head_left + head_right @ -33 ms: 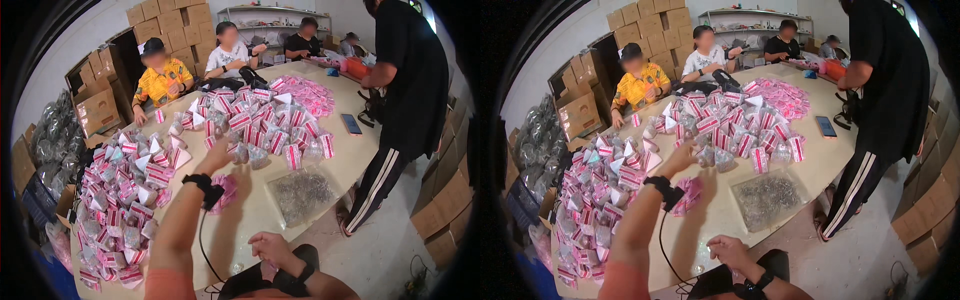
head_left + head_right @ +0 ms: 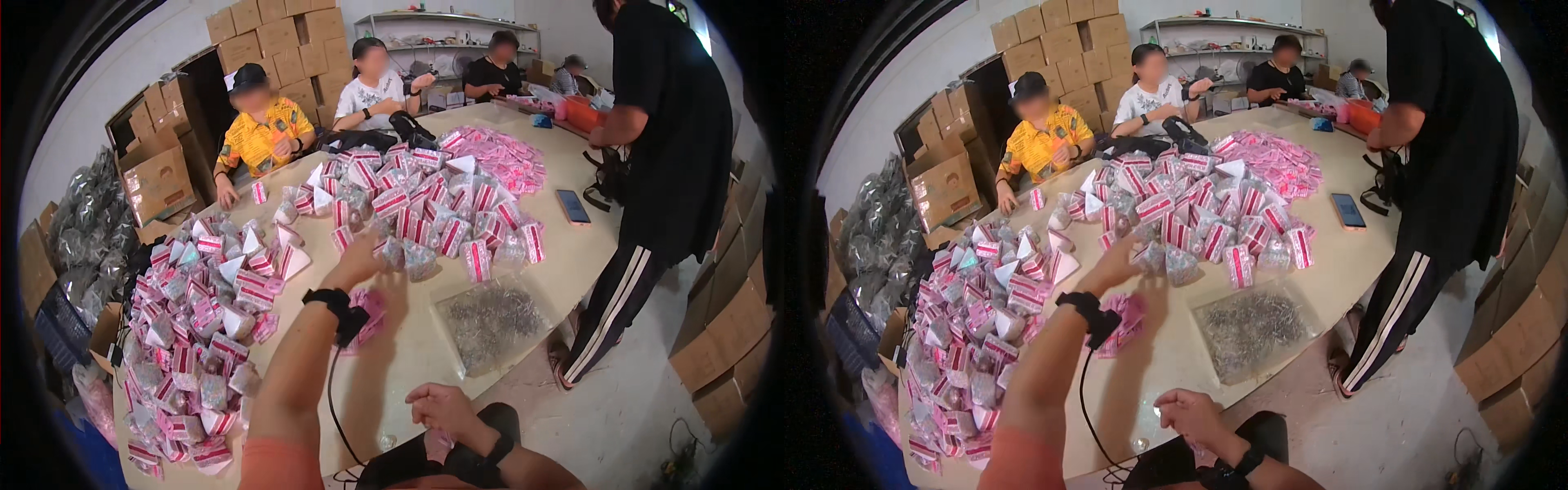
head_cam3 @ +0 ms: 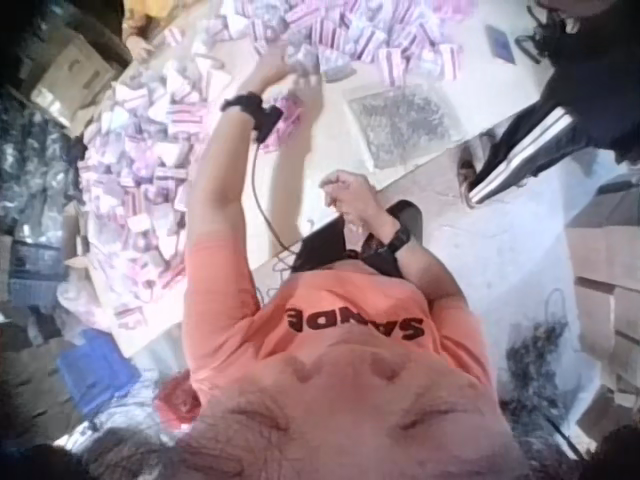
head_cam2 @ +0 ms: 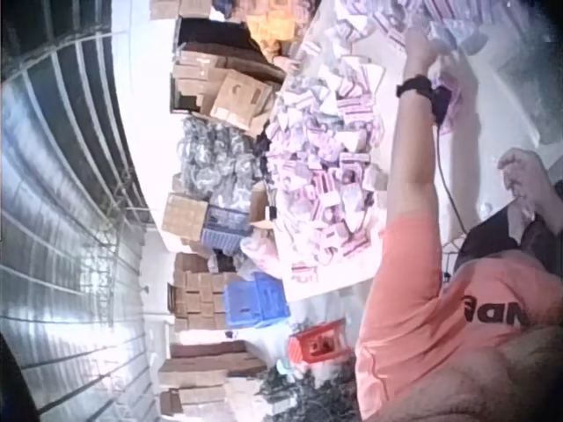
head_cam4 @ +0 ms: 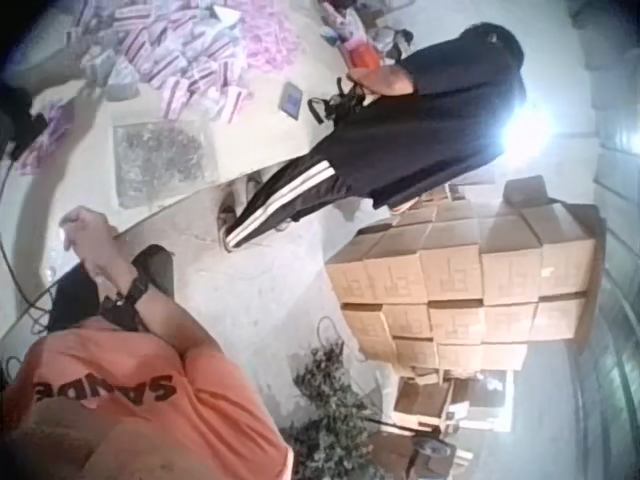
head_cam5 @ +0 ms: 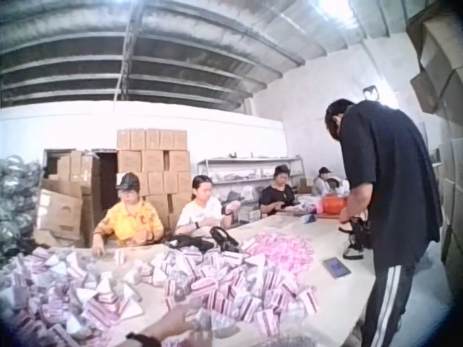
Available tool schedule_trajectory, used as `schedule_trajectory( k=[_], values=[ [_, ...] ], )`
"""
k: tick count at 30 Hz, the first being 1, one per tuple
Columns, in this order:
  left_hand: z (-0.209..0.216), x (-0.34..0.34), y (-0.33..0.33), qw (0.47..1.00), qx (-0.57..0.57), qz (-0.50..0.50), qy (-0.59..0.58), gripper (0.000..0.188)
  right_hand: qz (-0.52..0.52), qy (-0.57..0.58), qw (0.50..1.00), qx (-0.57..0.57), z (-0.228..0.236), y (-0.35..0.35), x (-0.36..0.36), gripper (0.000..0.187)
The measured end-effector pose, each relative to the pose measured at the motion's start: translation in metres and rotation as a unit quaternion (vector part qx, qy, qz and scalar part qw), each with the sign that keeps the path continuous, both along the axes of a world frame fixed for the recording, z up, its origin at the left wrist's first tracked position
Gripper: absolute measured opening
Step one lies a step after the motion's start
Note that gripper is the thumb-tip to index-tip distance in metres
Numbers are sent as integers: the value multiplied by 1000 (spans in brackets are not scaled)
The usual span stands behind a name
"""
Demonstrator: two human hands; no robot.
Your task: The person assembles small, triangular, glittery decorative items by inserting metal pins into the base of each unit. They pick up a pin from a clear container, attach it to the item, and place the finished unit onto a growing pile on the table. The task is performed repeatedly in a workshop setting with other workers visible in the background.
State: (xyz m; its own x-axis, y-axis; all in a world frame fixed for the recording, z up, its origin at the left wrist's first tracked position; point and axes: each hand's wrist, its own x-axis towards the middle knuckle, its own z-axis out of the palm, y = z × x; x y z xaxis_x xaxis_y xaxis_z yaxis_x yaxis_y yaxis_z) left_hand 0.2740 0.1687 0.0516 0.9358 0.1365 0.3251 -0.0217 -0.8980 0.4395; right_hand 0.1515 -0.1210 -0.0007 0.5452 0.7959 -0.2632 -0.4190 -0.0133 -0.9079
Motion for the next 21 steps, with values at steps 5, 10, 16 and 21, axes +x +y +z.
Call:
schedule_trajectory(
  k=[5, 10, 16, 21],
  values=[
    [-19, 27, -19, 980, 197, -11, 31, 56, 50, 24, 998, 24, -16, -14, 4, 19],
    [-19, 30, -18, 977, 210, -8, 43, 41, 91, 45, 993, 56, -15, -14, 5, 19],
    [29, -6, -14, 981, 53, 84, -166, 48, 61, 43, 997, 25, -13, -11, 5, 18],
    [40, -82, -30, 801, -552, -20, -231, 34, 41, 30, 998, 30, -17, -10, 6, 17]
  ],
)
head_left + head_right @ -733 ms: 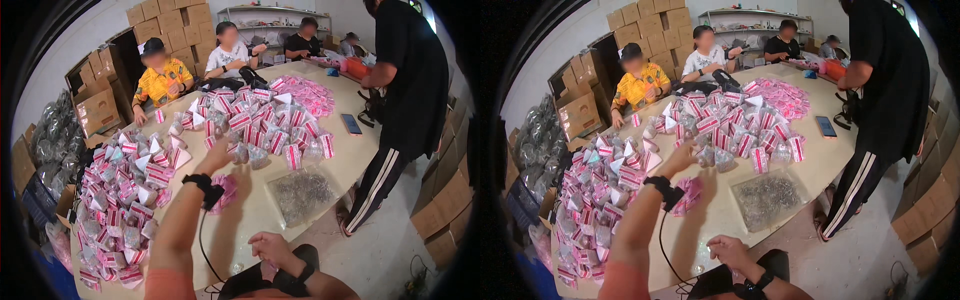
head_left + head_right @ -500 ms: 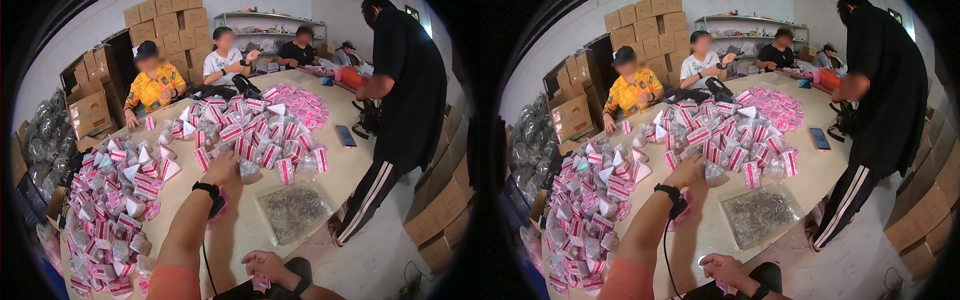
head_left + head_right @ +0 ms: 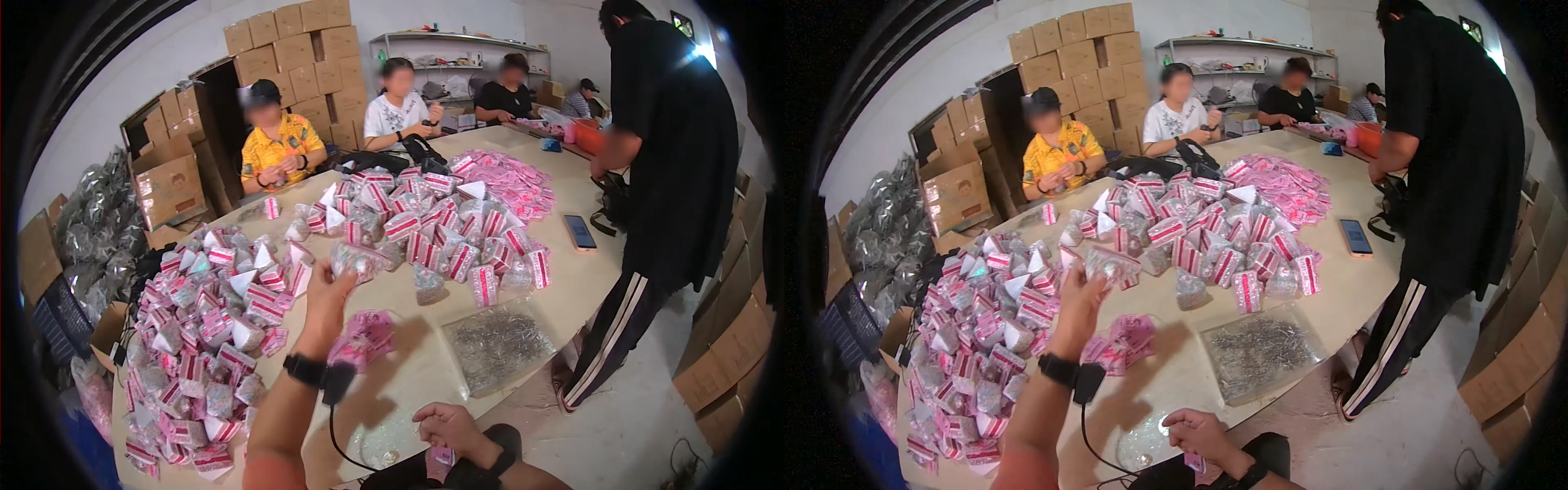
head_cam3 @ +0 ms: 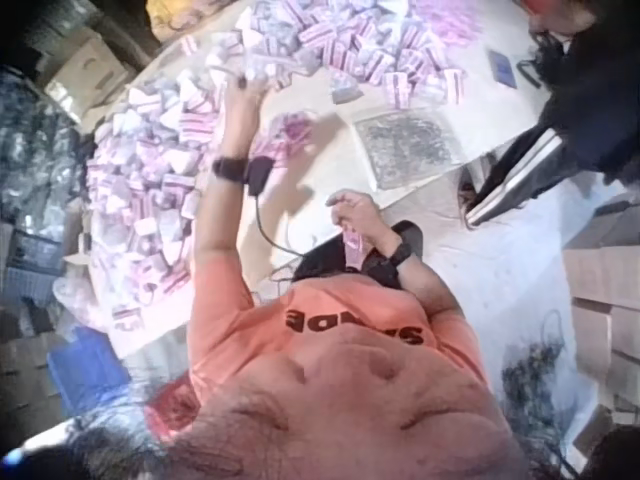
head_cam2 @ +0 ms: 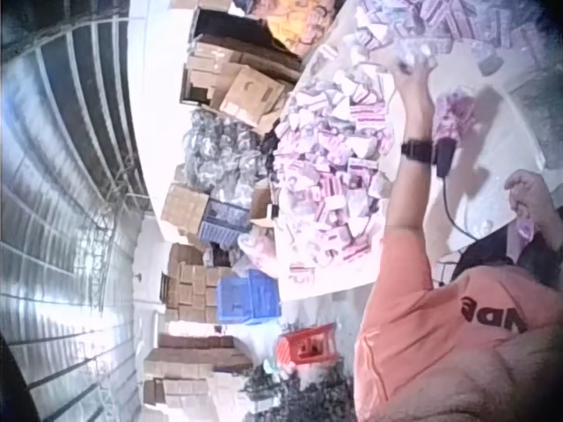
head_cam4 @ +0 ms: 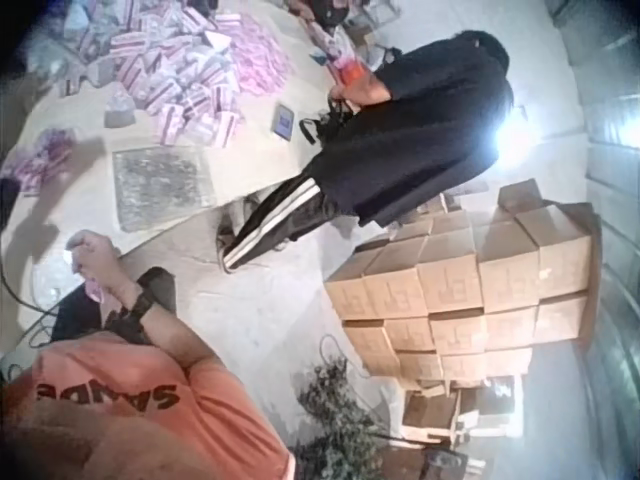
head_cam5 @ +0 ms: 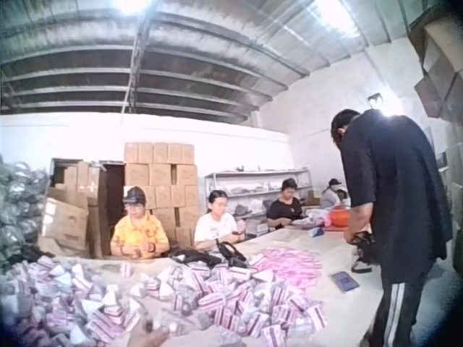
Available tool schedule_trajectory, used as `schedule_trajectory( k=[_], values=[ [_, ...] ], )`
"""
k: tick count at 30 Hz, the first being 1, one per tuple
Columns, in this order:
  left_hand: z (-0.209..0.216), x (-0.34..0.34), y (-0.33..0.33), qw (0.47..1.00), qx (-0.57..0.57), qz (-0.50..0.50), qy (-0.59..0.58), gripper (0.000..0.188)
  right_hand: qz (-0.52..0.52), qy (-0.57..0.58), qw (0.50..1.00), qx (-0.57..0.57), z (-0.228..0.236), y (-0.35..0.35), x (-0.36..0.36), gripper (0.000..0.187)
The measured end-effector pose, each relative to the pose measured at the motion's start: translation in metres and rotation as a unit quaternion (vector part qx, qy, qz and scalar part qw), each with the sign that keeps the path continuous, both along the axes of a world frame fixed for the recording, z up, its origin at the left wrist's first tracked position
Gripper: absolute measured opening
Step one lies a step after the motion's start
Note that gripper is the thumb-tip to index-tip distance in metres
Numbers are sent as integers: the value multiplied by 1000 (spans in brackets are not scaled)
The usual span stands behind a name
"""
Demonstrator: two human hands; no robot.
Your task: The person assembles small, triangular, glittery decorative items by inserting metal pins into the base of each unit. They pick up a pin from a clear container, attach it to the item, and place the finished unit onto a growing pile on the table. The task is performed repeatedly in a workshop setting with other workers visible in the background.
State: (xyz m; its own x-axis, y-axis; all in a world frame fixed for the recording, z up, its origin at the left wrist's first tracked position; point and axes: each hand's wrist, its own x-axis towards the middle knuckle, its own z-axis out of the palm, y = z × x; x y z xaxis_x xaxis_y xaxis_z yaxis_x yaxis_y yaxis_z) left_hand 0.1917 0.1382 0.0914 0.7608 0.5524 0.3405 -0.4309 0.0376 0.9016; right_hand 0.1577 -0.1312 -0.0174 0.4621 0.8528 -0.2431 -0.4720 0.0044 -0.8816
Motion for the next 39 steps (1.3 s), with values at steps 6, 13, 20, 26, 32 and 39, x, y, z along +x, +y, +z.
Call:
schedule_trajectory(
  k=[6, 13, 20, 26, 32, 39],
  values=[
    [-15, -105, -60, 970, -210, -98, -74, 45, -38, -38, 999, -5, 4, 4, -7, 18],
    [-29, -155, -97, 966, -234, -79, -75, 57, -84, -272, 957, 60, 79, 17, -36, 14],
    [-27, -170, -112, 951, -280, -82, -98, 57, -121, -515, 843, 100, 126, 32, -59, 17],
    [-28, -174, -115, 942, -308, -94, -93, 55, -122, -559, 813, 110, 138, 37, -66, 16],
    [-25, -175, -119, 946, -295, -93, -93, 56, -132, -586, 793, 102, 133, 38, -64, 14],
    [-24, -175, -121, 956, -265, -78, -99, 59, -145, -596, 784, 96, 132, 39, -64, 13]
  ],
)
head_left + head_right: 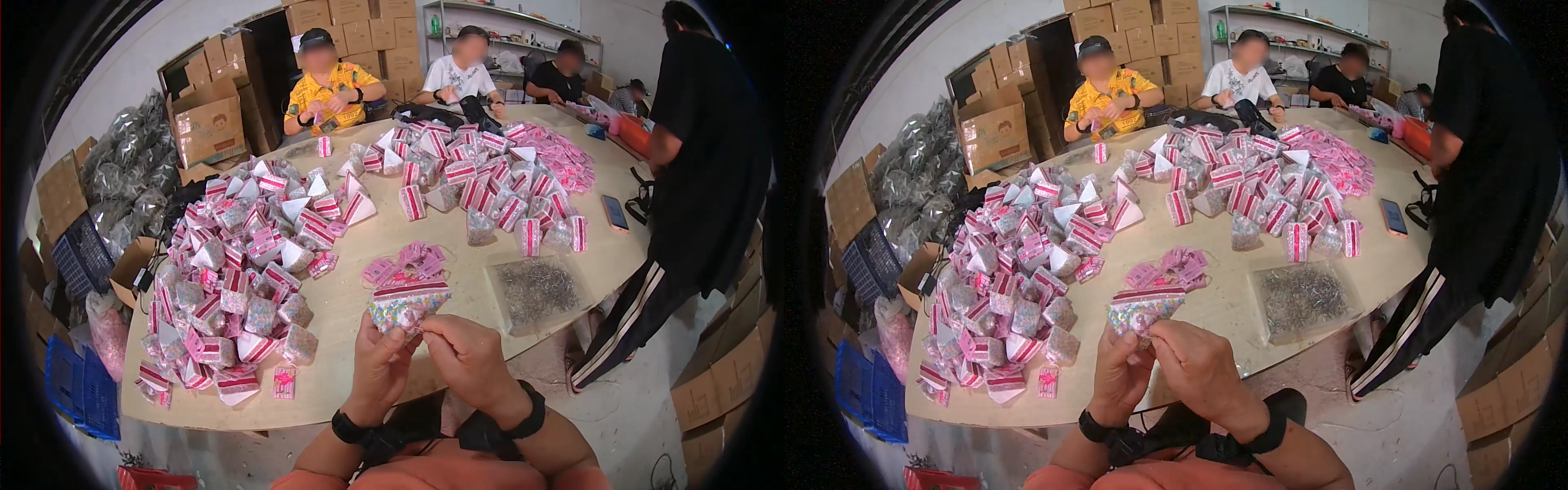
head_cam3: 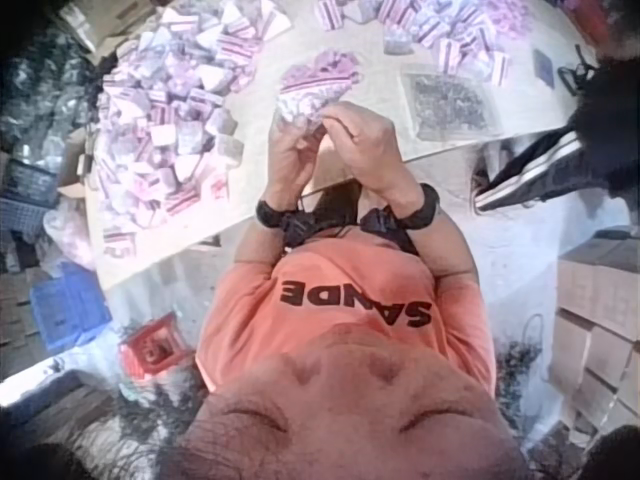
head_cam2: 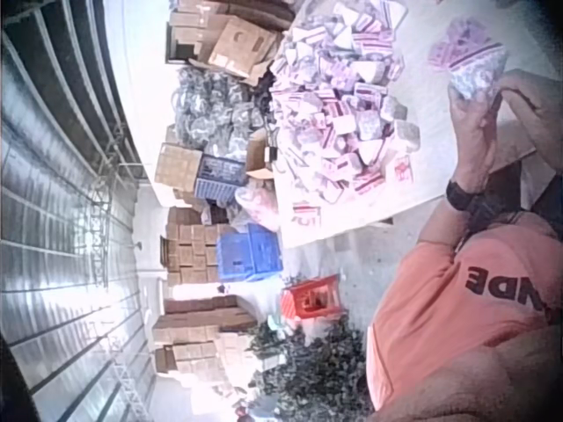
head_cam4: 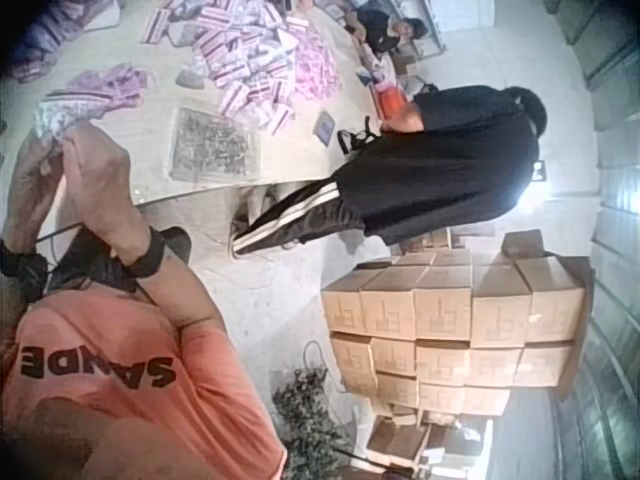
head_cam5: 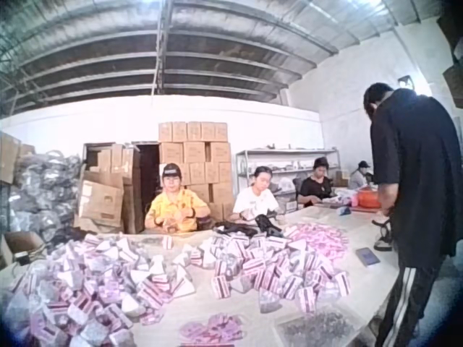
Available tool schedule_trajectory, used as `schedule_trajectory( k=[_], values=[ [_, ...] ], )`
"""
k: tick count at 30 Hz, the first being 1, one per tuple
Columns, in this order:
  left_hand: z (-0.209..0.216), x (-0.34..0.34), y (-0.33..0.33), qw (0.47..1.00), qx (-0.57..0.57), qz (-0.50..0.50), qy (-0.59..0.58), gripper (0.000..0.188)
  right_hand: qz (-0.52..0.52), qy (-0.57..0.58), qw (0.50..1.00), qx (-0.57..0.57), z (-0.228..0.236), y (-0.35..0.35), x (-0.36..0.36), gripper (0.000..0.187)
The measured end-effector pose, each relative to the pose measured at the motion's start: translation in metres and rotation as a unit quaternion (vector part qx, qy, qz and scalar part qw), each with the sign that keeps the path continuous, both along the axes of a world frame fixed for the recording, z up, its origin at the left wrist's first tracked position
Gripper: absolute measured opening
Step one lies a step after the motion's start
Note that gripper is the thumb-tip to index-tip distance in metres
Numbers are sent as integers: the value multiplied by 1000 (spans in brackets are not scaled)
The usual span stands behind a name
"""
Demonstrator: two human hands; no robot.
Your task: The person assembles small, triangular, glittery decorative items by inserting metal pins into the base of each unit. They pick up a pin from a clear container, attach it to the item, and place the finished unit onto a growing pile on the table. The task is performed repeatedly in a workshop setting with other workers visible in the background.
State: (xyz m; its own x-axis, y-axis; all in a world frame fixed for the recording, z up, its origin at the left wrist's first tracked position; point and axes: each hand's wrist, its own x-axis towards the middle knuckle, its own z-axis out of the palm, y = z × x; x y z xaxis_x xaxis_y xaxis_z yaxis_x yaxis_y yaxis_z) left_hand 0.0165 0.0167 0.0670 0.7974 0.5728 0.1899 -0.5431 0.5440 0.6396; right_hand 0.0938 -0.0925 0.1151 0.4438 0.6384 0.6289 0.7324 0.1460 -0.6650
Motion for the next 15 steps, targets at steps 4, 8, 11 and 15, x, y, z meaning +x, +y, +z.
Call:
schedule_trajectory(
  k=[4, 8, 11, 15],
  values=[
    [5, -1, -4, 1000, 13, 15, -1, 60, -6, -4, 1000, 1, 0, -1, -1, 12],
    [5, 0, -6, 999, 24, 33, -12, 59, -16, 2, 1000, 6, -1, -2, -1, 11],
    [4, 1, -6, 999, 29, 40, -15, 58, -16, -2, 1000, 5, -1, -3, -1, 11],
    [4, 2, -7, 999, 28, 37, -14, 58, -17, -1, 1000, -7, 0, -4, -1, 11]
  ],
)
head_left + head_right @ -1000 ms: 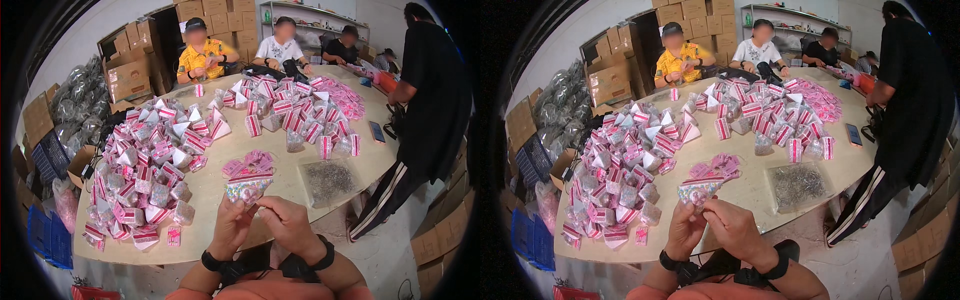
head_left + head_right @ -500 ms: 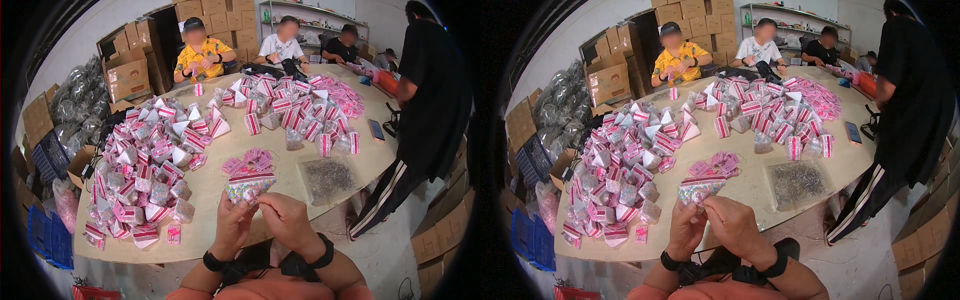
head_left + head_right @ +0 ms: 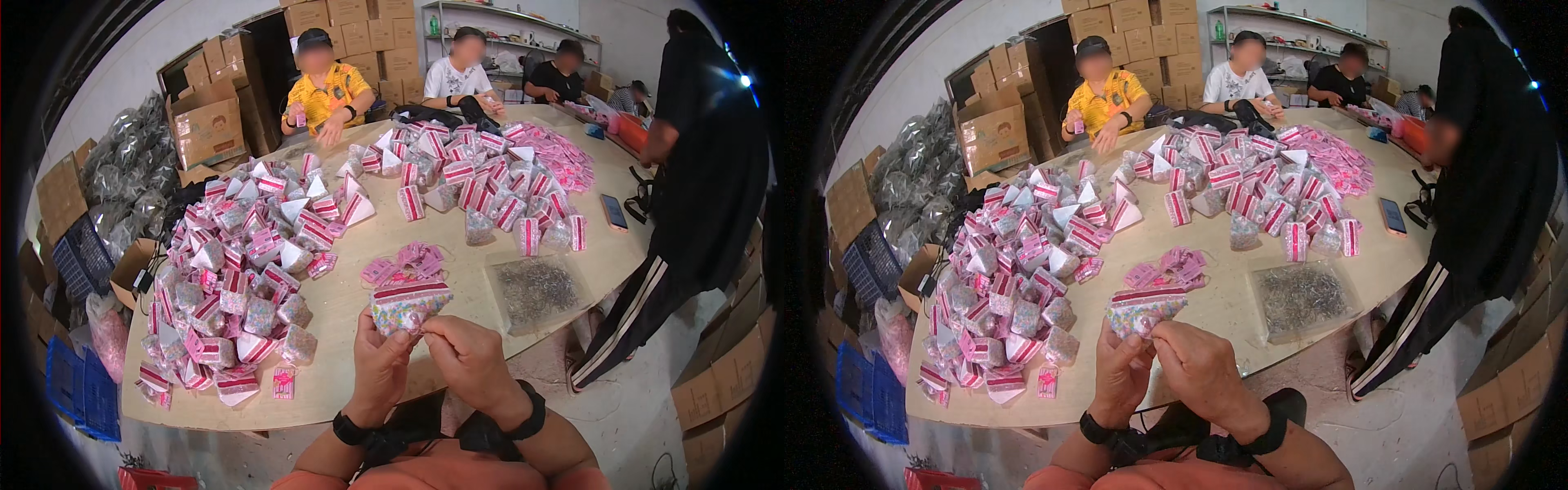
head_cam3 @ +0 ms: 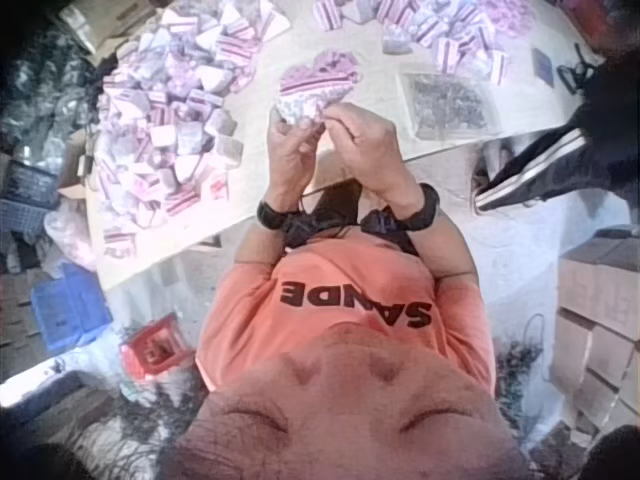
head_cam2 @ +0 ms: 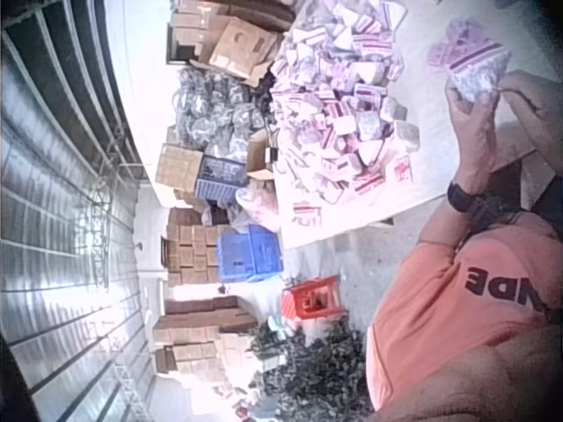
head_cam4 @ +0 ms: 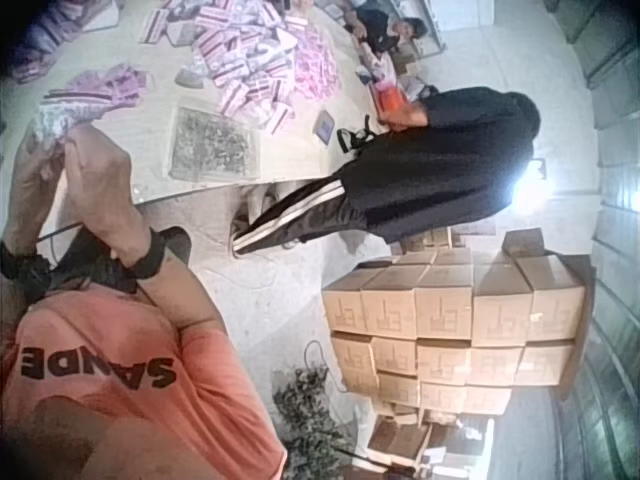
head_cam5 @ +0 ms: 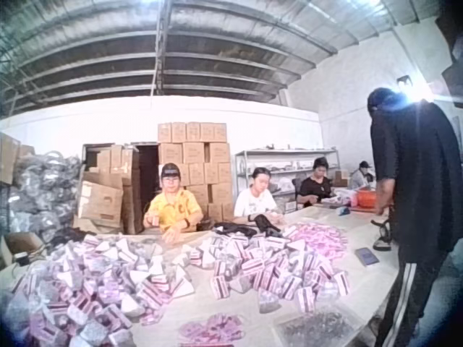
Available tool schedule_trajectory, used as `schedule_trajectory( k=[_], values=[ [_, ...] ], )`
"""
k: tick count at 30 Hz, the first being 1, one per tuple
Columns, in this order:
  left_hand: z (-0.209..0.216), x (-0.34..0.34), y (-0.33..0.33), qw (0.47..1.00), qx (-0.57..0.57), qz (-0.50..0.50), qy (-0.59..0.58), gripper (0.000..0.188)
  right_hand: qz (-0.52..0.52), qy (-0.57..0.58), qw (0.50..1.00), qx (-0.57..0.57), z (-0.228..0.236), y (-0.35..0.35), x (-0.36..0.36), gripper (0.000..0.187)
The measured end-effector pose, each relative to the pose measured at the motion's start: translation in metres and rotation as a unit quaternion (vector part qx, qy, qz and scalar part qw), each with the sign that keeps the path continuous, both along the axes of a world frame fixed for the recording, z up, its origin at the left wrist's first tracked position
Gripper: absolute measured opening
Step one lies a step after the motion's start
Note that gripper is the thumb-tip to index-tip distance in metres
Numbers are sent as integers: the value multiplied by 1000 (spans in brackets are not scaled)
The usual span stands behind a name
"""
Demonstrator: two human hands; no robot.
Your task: The person assembles small, triangular, glittery decorative items by inserting metal pins into the base of each unit. They pick up a pin from a clear container, attach it to the item, and place the finished unit onto a growing pile on the table. The task is performed repeatedly in a workshop setting with other workers visible in the background.
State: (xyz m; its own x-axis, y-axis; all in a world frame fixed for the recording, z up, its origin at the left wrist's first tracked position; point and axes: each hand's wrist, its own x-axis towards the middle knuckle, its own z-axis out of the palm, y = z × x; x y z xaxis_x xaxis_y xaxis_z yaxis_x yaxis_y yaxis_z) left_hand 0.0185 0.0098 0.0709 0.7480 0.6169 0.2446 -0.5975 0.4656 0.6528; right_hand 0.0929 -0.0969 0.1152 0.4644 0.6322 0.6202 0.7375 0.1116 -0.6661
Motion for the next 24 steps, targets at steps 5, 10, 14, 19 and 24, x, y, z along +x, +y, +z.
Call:
schedule_trajectory(
  k=[5, 10, 14, 19, 24],
  values=[
    [-2, 1, -1, 1000, 13, 21, 6, 59, -4, -4, 1000, -3, -2, -1, 0, 11],
    [-6, 2, 0, 996, 47, 67, 20, 64, -11, -16, 1000, 0, -2, 0, 1, 11],
    [-6, 2, 0, 990, 87, 104, 32, 66, -8, -31, 999, 3, -3, 1, 2, 9],
    [-9, 2, 0, 989, 89, 111, 35, 66, -6, 4, 1000, -4, -4, 1, 2, 11],
    [-11, 1, 0, 995, 49, 80, 32, 66, 8, 89, 996, -9, -6, 2, 4, 10]
  ],
)
